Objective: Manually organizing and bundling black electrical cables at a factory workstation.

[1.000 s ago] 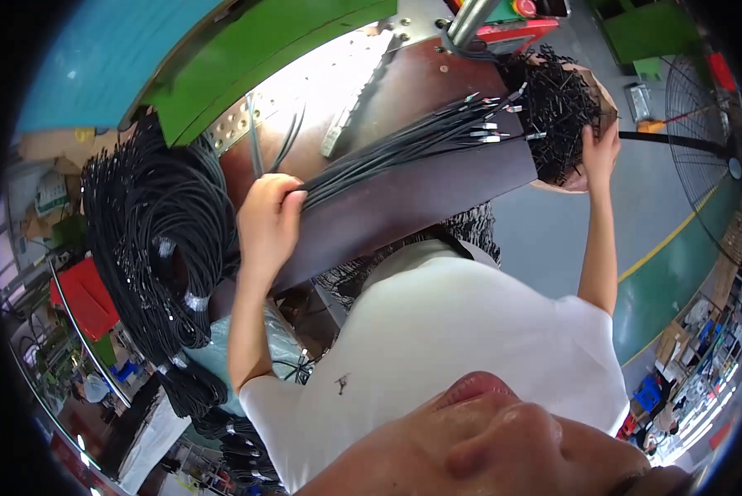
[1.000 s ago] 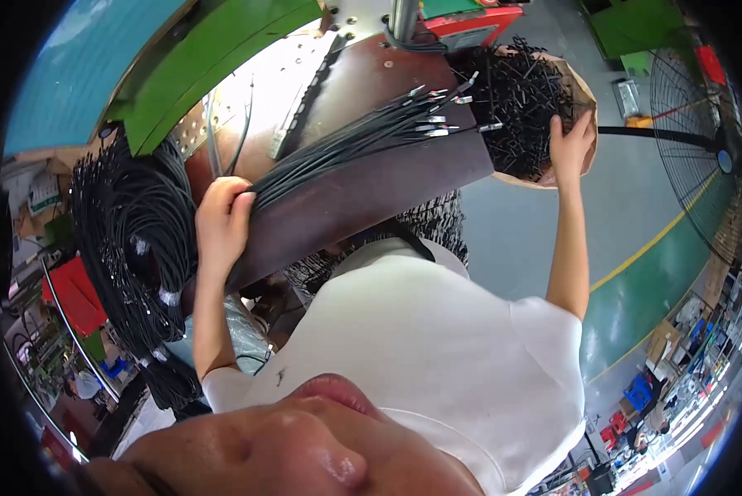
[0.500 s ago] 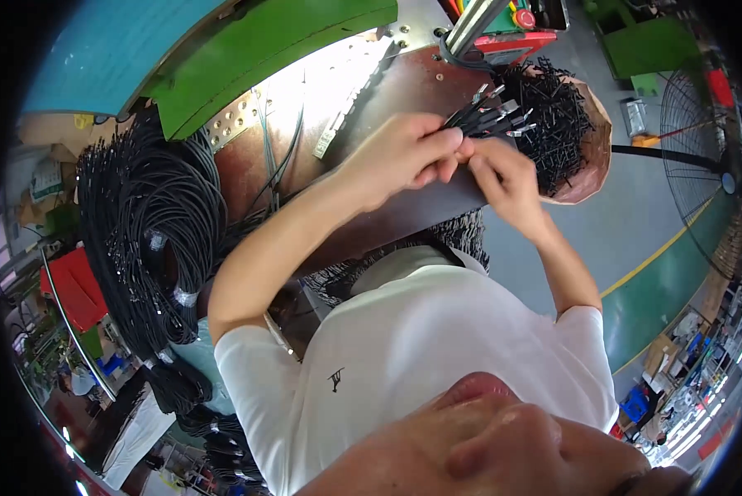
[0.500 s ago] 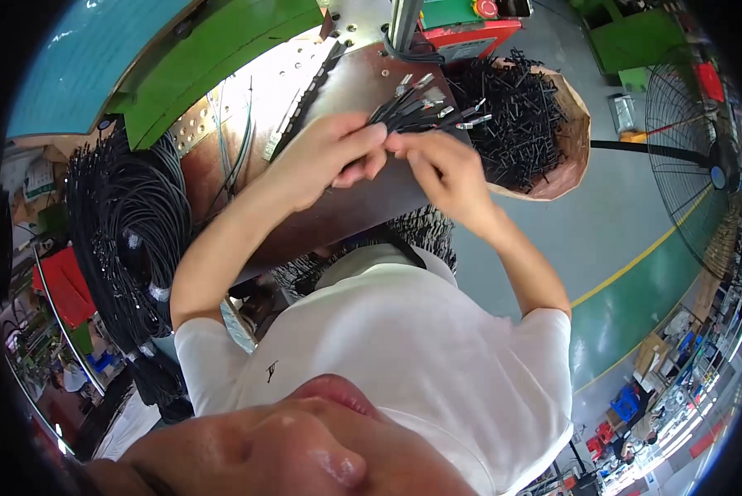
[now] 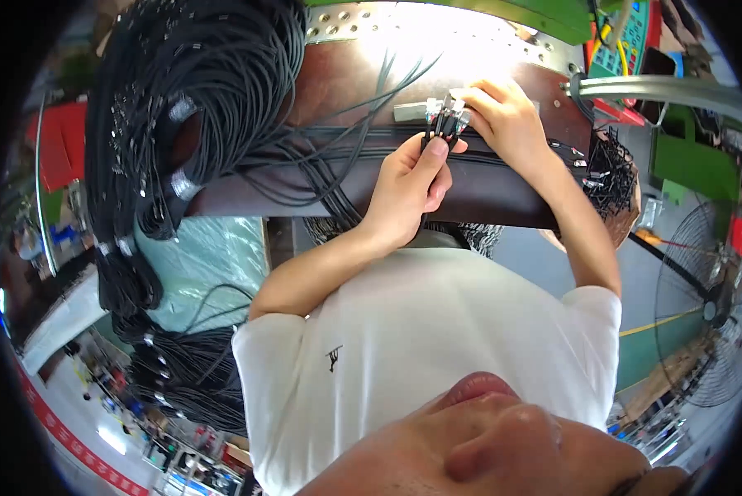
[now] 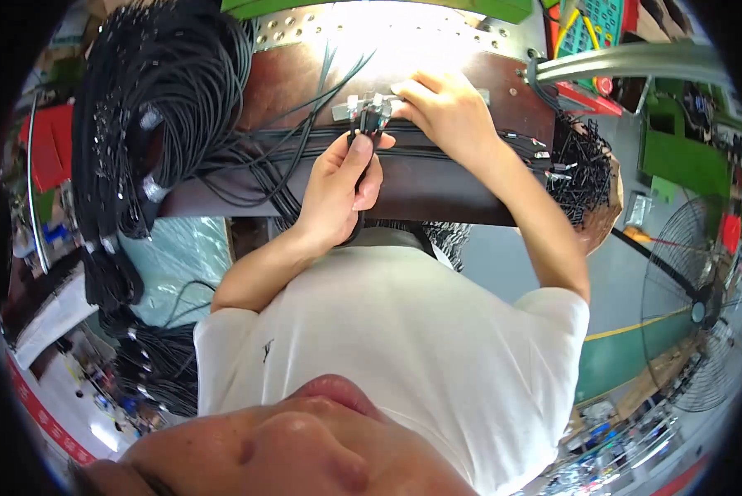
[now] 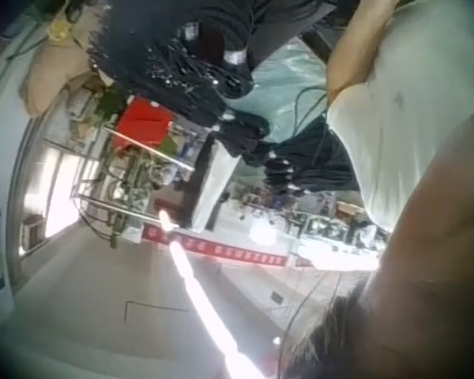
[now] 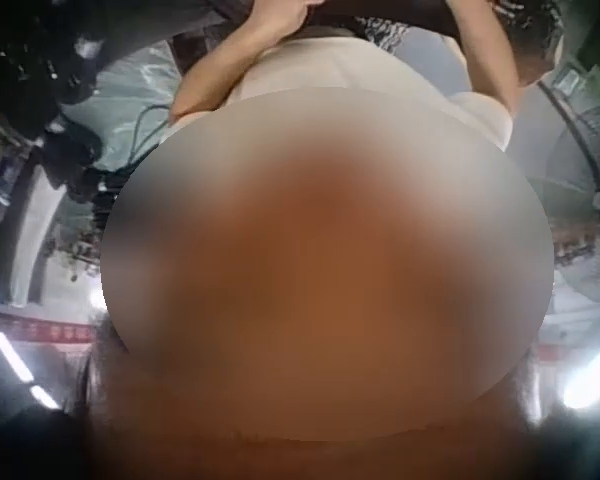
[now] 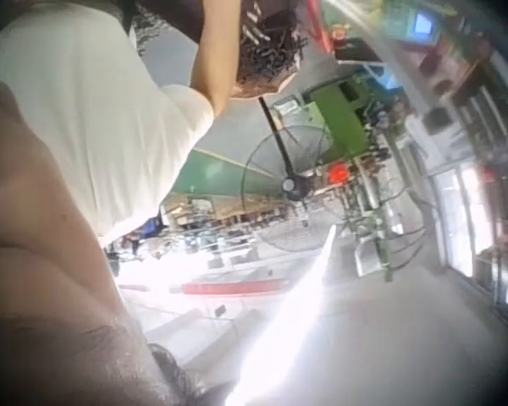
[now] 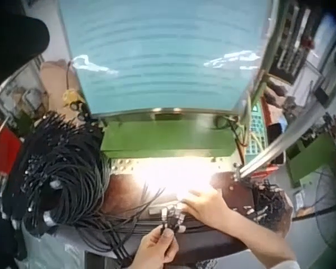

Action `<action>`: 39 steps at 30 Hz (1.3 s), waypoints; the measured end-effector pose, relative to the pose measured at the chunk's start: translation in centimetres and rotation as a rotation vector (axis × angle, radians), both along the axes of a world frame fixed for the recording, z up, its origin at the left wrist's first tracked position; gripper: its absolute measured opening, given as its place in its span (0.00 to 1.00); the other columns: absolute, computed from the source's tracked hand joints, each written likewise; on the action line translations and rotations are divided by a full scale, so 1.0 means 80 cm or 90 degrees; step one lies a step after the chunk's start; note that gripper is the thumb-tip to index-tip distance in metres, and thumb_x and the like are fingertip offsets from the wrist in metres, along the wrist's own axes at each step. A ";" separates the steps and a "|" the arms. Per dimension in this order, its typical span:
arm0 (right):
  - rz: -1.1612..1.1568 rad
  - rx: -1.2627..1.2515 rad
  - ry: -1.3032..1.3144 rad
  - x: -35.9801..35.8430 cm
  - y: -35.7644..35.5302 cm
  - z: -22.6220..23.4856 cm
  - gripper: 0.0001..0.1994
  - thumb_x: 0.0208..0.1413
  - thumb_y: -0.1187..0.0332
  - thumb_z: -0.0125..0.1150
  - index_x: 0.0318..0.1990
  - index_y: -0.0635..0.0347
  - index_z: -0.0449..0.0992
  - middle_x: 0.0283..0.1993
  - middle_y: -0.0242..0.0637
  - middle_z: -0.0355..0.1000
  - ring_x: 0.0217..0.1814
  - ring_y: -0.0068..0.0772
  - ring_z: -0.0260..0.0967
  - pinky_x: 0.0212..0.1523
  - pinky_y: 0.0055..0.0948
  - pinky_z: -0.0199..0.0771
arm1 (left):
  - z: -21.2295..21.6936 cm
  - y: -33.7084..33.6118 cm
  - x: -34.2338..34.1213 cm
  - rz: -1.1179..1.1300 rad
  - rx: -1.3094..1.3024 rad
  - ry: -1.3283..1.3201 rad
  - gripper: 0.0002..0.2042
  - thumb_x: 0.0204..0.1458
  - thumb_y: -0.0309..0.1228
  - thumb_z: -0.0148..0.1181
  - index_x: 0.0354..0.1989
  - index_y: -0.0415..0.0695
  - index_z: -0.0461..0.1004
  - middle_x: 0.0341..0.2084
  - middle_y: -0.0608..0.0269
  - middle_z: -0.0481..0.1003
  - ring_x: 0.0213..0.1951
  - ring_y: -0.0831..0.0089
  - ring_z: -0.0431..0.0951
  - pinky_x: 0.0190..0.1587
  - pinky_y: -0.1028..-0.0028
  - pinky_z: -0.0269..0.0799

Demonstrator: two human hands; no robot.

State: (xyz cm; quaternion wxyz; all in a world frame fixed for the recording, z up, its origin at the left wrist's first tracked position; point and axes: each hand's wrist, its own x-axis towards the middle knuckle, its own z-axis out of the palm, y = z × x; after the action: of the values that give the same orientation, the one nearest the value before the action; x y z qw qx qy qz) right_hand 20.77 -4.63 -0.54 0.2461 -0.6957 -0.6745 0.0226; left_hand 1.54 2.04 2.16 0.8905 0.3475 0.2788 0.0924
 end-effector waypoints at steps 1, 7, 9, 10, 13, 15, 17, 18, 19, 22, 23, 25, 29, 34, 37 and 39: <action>-0.025 0.067 -0.043 -0.012 -0.004 0.007 0.11 0.49 0.64 0.63 0.41 0.52 0.77 0.36 0.34 0.71 0.37 0.41 0.71 0.38 0.35 0.71 | -0.001 0.000 -0.002 0.018 -0.009 0.000 0.15 0.64 0.41 0.48 0.45 0.41 0.72 0.15 0.71 0.63 0.16 0.85 0.55 0.18 0.82 0.48; -0.022 0.202 -0.136 -0.040 -0.019 0.022 0.13 0.42 0.69 0.63 0.39 0.53 0.76 0.38 0.32 0.71 0.39 0.36 0.71 0.40 0.33 0.71 | -0.004 0.005 -0.012 -0.048 -0.099 0.026 0.13 0.62 0.39 0.51 0.42 0.41 0.72 0.20 0.64 0.71 0.18 0.81 0.66 0.19 0.82 0.57; -0.061 0.159 -0.139 -0.028 -0.006 0.016 0.11 0.40 0.75 0.62 0.35 0.54 0.74 0.38 0.34 0.72 0.41 0.37 0.72 0.40 0.32 0.71 | -0.002 0.007 -0.020 -0.061 -0.128 0.075 0.13 0.62 0.38 0.50 0.43 0.40 0.72 0.26 0.60 0.75 0.23 0.78 0.71 0.22 0.81 0.61; -0.096 0.171 -0.077 -0.027 -0.003 0.012 0.10 0.42 0.78 0.62 0.34 0.56 0.73 0.38 0.34 0.73 0.41 0.38 0.72 0.40 0.32 0.71 | -0.011 0.003 -0.025 0.014 -0.044 0.065 0.13 0.63 0.37 0.49 0.44 0.40 0.72 0.25 0.62 0.73 0.23 0.80 0.69 0.23 0.81 0.60; -0.090 0.156 0.169 -0.054 0.013 0.013 0.11 0.43 0.79 0.62 0.35 0.57 0.73 0.38 0.33 0.74 0.41 0.39 0.71 0.40 0.33 0.71 | -0.003 0.017 -0.033 0.082 -0.078 0.024 0.14 0.64 0.40 0.47 0.45 0.44 0.72 0.17 0.75 0.60 0.19 0.89 0.53 0.21 0.85 0.48; -0.079 0.104 0.201 -0.060 0.022 0.001 0.09 0.44 0.81 0.61 0.34 0.58 0.73 0.38 0.34 0.75 0.40 0.40 0.71 0.41 0.33 0.71 | 0.006 0.020 -0.033 0.082 -0.152 -0.035 0.14 0.64 0.42 0.47 0.45 0.44 0.72 0.16 0.76 0.59 0.18 0.90 0.53 0.19 0.85 0.46; -0.113 0.089 0.238 -0.064 0.014 0.003 0.09 0.44 0.81 0.61 0.34 0.59 0.73 0.39 0.36 0.75 0.40 0.40 0.72 0.39 0.33 0.72 | 0.006 0.020 -0.032 0.081 -0.121 -0.023 0.14 0.64 0.42 0.47 0.43 0.44 0.72 0.15 0.76 0.59 0.17 0.90 0.52 0.19 0.84 0.45; -0.108 0.087 0.239 -0.065 0.015 0.003 0.09 0.44 0.81 0.61 0.34 0.59 0.73 0.39 0.36 0.75 0.40 0.40 0.72 0.39 0.33 0.72 | 0.005 0.019 -0.032 0.073 -0.090 -0.010 0.14 0.64 0.42 0.47 0.42 0.44 0.72 0.14 0.77 0.58 0.17 0.90 0.51 0.19 0.84 0.45; -0.129 0.081 0.301 -0.065 0.015 0.003 0.08 0.46 0.83 0.60 0.33 0.62 0.73 0.39 0.38 0.75 0.41 0.38 0.72 0.40 0.30 0.72 | 0.004 0.019 -0.032 0.077 -0.091 -0.010 0.14 0.64 0.42 0.47 0.42 0.44 0.72 0.14 0.77 0.58 0.17 0.90 0.51 0.19 0.84 0.45; -0.135 0.077 0.309 -0.063 0.017 0.006 0.07 0.47 0.84 0.59 0.33 0.64 0.72 0.40 0.40 0.75 0.41 0.36 0.73 0.41 0.27 0.72 | 0.001 0.018 -0.027 0.075 -0.099 -0.002 0.14 0.64 0.41 0.46 0.40 0.43 0.70 0.15 0.75 0.58 0.17 0.88 0.51 0.18 0.84 0.46; -0.118 0.083 0.261 -0.065 0.019 0.008 0.07 0.47 0.84 0.60 0.34 0.64 0.72 0.40 0.40 0.75 0.41 0.35 0.73 0.41 0.27 0.72 | 0.000 0.018 -0.027 0.073 -0.101 -0.002 0.14 0.64 0.41 0.46 0.40 0.43 0.70 0.15 0.75 0.58 0.17 0.88 0.51 0.18 0.84 0.46; -0.123 0.062 0.244 -0.062 0.016 0.007 0.09 0.46 0.84 0.61 0.34 0.64 0.72 0.41 0.40 0.75 0.40 0.34 0.74 0.40 0.26 0.72 | -0.001 0.019 -0.026 0.068 -0.145 -0.006 0.13 0.64 0.40 0.46 0.38 0.43 0.70 0.16 0.75 0.61 0.17 0.89 0.53 0.19 0.84 0.47; -0.148 0.061 0.319 -0.063 0.016 0.006 0.06 0.48 0.80 0.62 0.33 0.62 0.72 0.39 0.36 0.76 0.38 0.36 0.74 0.36 0.29 0.74 | 0.003 0.025 -0.032 0.042 -0.203 -0.043 0.15 0.64 0.42 0.46 0.37 0.43 0.70 0.17 0.72 0.63 0.18 0.87 0.55 0.20 0.84 0.50; -0.143 0.090 0.312 -0.059 0.016 0.000 0.06 0.49 0.81 0.60 0.34 0.63 0.72 0.38 0.38 0.75 0.38 0.36 0.75 0.37 0.28 0.76 | 0.003 0.026 -0.031 0.033 -0.207 -0.040 0.15 0.64 0.43 0.46 0.38 0.42 0.70 0.20 0.72 0.63 0.21 0.86 0.57 0.22 0.84 0.52; -0.148 0.089 0.285 -0.062 0.018 0.004 0.06 0.49 0.81 0.60 0.34 0.63 0.72 0.38 0.38 0.75 0.38 0.37 0.75 0.37 0.29 0.75 | 0.001 0.024 -0.031 0.033 -0.215 -0.060 0.15 0.64 0.42 0.47 0.39 0.42 0.70 0.20 0.72 0.63 0.22 0.86 0.57 0.23 0.84 0.53; -0.174 0.060 0.290 -0.061 0.020 0.004 0.06 0.49 0.81 0.60 0.33 0.62 0.71 0.38 0.38 0.75 0.37 0.38 0.74 0.36 0.30 0.74 | 0.001 0.026 -0.030 0.034 -0.209 -0.058 0.14 0.64 0.41 0.47 0.39 0.42 0.70 0.20 0.73 0.63 0.22 0.86 0.57 0.23 0.84 0.53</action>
State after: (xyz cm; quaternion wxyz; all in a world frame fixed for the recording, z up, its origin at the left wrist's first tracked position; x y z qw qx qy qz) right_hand 15.92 -3.00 -0.25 0.4246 -0.7452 -0.5016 0.1137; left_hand -0.83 4.12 2.26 0.9443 0.1851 0.2586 0.0847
